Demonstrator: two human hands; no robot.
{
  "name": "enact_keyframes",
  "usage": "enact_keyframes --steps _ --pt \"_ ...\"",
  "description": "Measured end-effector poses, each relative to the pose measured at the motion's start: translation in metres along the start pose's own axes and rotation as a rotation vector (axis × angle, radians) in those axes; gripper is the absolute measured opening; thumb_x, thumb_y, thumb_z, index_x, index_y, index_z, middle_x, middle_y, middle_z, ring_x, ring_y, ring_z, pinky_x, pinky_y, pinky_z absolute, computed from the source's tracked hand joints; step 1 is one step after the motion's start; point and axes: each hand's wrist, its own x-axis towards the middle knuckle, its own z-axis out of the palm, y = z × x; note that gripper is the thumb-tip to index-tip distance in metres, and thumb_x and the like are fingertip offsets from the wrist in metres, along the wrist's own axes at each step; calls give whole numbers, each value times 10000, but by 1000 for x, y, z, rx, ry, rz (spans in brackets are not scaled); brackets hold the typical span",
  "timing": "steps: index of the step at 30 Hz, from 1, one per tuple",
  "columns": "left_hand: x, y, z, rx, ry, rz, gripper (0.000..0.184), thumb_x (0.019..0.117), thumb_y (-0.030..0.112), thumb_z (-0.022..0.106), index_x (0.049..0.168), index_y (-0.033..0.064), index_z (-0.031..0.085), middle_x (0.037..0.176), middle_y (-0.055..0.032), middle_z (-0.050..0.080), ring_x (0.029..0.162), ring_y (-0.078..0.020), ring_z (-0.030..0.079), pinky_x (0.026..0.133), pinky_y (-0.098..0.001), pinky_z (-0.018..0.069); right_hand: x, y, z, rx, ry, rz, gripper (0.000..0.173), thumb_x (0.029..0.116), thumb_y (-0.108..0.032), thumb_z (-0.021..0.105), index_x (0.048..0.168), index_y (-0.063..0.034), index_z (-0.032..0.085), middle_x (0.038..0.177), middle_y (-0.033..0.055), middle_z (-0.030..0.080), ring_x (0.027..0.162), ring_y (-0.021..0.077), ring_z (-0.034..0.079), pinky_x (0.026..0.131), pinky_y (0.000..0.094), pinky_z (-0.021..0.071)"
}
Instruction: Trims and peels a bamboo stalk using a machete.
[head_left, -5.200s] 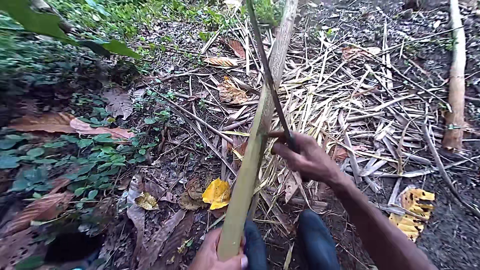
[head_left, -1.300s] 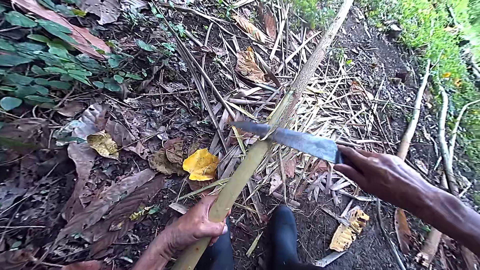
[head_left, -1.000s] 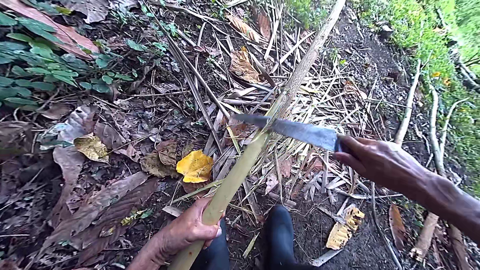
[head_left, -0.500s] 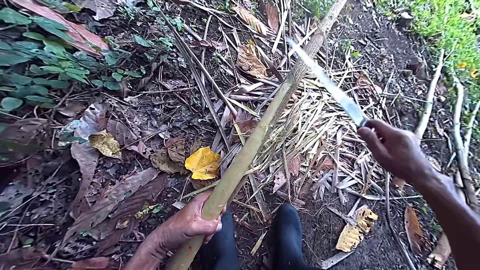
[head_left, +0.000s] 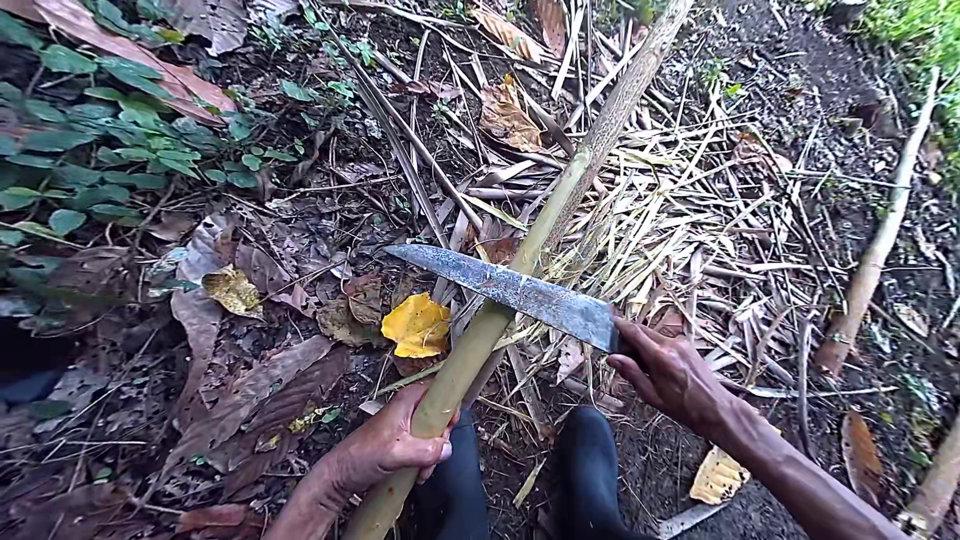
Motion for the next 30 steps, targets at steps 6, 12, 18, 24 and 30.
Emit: enact_keyframes --steps 6,12,18,24,30 --pt "-2 4 -2 0 20 -3 306 759 195 801 1016 165 639 673 8 612 507 -124 614 489 -285 563 4 -11 -15 -141 18 -24 607 1052 -554 421 1341 -71 650 820 131 685 584 287 663 468 465 531" --pt "-3 4 -3 -25 17 2 313 756 172 798 1025 150 640 673 -4 614 502 -129 614 490 -291 567 14 -5 -37 -80 -34 39 594 1061 -530 419 1347 -56 635 821 128 696 613 285 671 518 485 546" --pt "-2 3 -1 14 26 8 303 767 170 784 1029 152 632 673 2 613 505 -127 614 491 -287 565 25 1 -49 -136 12 90 543 1055 -514 435 1281 -72 656 732 107 657 563 289 636 476 507 512" --pt "2 2 -1 8 -2 19 301 769 176 792 1023 158 631 674 2 615 507 -128 619 493 -285 567 22 -8 -54 -183 -94 8 635 1054 -577 386 1357 -81 641 816 123 685 598 290 665 490 481 530" --pt "0 5 -2 -4 19 6 310 749 154 801 1015 150 643 675 -9 620 498 -131 617 485 -288 569 53 51 -61 -125 14 103 531 1053 -464 423 1336 -59 617 755 103 669 595 291 654 522 534 537"
